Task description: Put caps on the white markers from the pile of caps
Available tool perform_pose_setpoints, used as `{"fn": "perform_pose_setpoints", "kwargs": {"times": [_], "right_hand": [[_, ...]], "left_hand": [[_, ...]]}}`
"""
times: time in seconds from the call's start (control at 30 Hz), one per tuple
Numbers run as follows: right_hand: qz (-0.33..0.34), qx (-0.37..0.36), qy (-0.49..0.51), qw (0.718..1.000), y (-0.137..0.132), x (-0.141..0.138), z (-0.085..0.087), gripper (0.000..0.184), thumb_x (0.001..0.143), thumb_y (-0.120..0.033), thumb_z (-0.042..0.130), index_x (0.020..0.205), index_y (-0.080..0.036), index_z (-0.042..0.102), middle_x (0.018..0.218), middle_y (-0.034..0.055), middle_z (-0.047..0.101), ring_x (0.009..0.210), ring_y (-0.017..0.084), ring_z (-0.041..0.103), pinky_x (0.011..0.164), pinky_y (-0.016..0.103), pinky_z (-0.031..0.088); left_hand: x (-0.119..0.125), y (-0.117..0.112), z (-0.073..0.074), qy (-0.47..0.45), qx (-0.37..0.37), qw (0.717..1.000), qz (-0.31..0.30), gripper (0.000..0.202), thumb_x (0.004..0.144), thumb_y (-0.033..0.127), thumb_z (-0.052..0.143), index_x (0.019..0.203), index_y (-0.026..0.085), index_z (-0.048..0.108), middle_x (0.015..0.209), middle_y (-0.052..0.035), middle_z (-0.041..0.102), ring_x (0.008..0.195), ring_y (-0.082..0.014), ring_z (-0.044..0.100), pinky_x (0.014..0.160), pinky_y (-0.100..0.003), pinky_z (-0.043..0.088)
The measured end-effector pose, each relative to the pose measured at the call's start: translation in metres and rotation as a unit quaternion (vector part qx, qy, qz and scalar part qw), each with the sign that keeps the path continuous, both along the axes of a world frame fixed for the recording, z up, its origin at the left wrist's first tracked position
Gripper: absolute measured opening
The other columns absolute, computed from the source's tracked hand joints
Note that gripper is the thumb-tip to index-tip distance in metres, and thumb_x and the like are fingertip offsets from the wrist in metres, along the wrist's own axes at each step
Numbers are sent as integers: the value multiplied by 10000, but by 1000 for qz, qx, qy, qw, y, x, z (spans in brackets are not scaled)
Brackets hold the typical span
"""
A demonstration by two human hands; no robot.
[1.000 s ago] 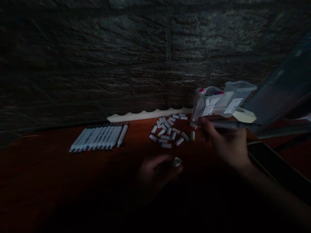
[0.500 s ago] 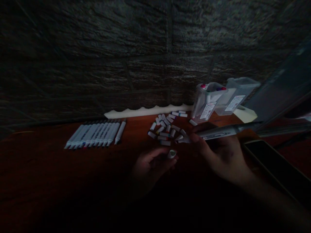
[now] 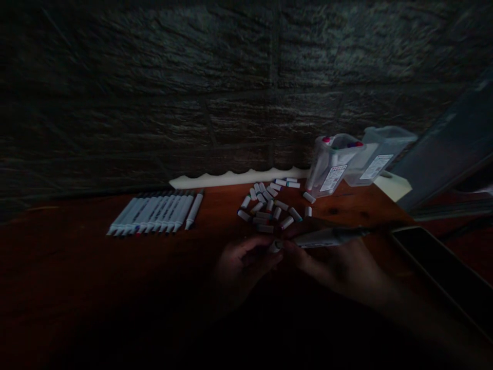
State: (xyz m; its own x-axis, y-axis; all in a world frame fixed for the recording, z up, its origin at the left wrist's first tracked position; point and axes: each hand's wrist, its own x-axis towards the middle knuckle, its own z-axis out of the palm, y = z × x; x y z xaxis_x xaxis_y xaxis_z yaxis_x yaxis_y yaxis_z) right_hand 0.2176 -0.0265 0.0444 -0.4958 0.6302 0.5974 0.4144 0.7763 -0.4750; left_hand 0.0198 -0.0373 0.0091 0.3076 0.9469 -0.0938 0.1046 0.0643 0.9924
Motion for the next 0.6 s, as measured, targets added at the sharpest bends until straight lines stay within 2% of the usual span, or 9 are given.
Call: {"fn": "perform_pose_setpoints", "kwargs": {"times": [0.07,0.13,0.2,0.23,0.4,0.6], "right_hand": [[-49,24,-16,998,5,6,2,90,876,-203,598,925,-195,673,900,35,734,821,161,695,721,260,552],[-139,35,-5,990,13,14,4,106,883,-241,596,888,-180,682,826,44,732,732,167,692,655,270,539],[-209,23,19,977,20,19,4,151,882,-281,601,817,-172,684,752,43,724,645,164,678,590,274,516],[-222,10,29,975,23,21,4,167,879,-297,605,801,-171,683,744,42,726,634,165,677,579,276,511],[-178,-17,52,983,23,16,-3,140,869,-310,616,848,-193,690,833,35,748,762,184,701,687,309,538],[-179,-36,74,980,21,12,-8,137,860,-322,629,857,-201,694,860,34,751,793,184,703,712,312,561]], "left_hand": [[0,-2,-1,12,0,1000,-3,197,813,333,663,953,199,701,731,-1,692,636,-115,619,582,-207,486],[0,-5,-1,32,-2,999,-20,198,818,350,662,938,198,706,761,-9,703,657,-119,626,598,-211,489],[0,-6,0,49,-2,998,-30,212,830,368,647,929,191,710,761,-17,704,667,-125,629,604,-218,491],[0,-5,0,49,0,998,-26,220,833,374,641,929,187,708,745,-17,698,664,-128,630,603,-221,493],[1,0,1,8,13,1000,22,223,804,363,654,916,175,694,739,-30,690,642,-140,628,594,-248,513],[1,-1,-3,11,-4,1000,5,238,810,376,655,939,178,691,744,-29,697,640,-138,635,590,-242,513]]}}
